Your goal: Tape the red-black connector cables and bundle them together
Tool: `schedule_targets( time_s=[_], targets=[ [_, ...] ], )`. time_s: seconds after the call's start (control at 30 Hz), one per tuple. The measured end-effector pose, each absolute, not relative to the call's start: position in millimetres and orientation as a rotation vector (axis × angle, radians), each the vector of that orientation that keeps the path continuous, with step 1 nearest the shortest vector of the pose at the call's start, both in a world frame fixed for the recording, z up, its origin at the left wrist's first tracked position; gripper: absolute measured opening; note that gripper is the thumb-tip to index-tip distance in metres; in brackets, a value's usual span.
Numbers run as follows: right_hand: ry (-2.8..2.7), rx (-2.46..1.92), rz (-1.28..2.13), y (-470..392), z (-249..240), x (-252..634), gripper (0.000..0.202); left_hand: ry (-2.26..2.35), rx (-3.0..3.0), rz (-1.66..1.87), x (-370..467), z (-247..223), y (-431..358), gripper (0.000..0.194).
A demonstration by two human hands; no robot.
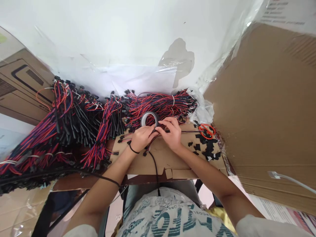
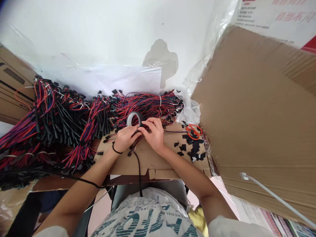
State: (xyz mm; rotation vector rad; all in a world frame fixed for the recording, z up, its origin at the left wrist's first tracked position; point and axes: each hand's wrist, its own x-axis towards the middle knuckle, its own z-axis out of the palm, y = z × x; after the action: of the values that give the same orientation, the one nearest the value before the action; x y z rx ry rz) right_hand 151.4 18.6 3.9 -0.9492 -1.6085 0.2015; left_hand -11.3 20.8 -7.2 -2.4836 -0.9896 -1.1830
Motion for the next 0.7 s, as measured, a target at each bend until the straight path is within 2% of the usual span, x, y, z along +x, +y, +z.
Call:
schedule_targets(
  time_s=[0.1, 0.23, 0.4, 0.7],
  targets=[
    [-1.577, -0.970, 0.276, 19.5, 1.7, 152.0, 0.017, -1.015, -2.498, -1.165, -11.5, -8.0, 20.8, 0.026],
    [-1.654, -1.010, 0.313, 24.3, -2.9, 154.0, 0.035, -1.069, -2.524, -1.148, -12.8, -8.9, 21.0, 0.028],
    [-1.637, -0.976, 0.188, 25.8, -8.9, 154.5, 0.024, -1.043, -2.502, -1.133, -13.4, -9.5, 20.9, 0.030],
    [-1.596, -1.051, 0.308, 23.1, -7.6, 156.1, 0.016, -1.055, -2.515, -1.121, -12.0, -12.2, 21.1, 0.029]
  ],
)
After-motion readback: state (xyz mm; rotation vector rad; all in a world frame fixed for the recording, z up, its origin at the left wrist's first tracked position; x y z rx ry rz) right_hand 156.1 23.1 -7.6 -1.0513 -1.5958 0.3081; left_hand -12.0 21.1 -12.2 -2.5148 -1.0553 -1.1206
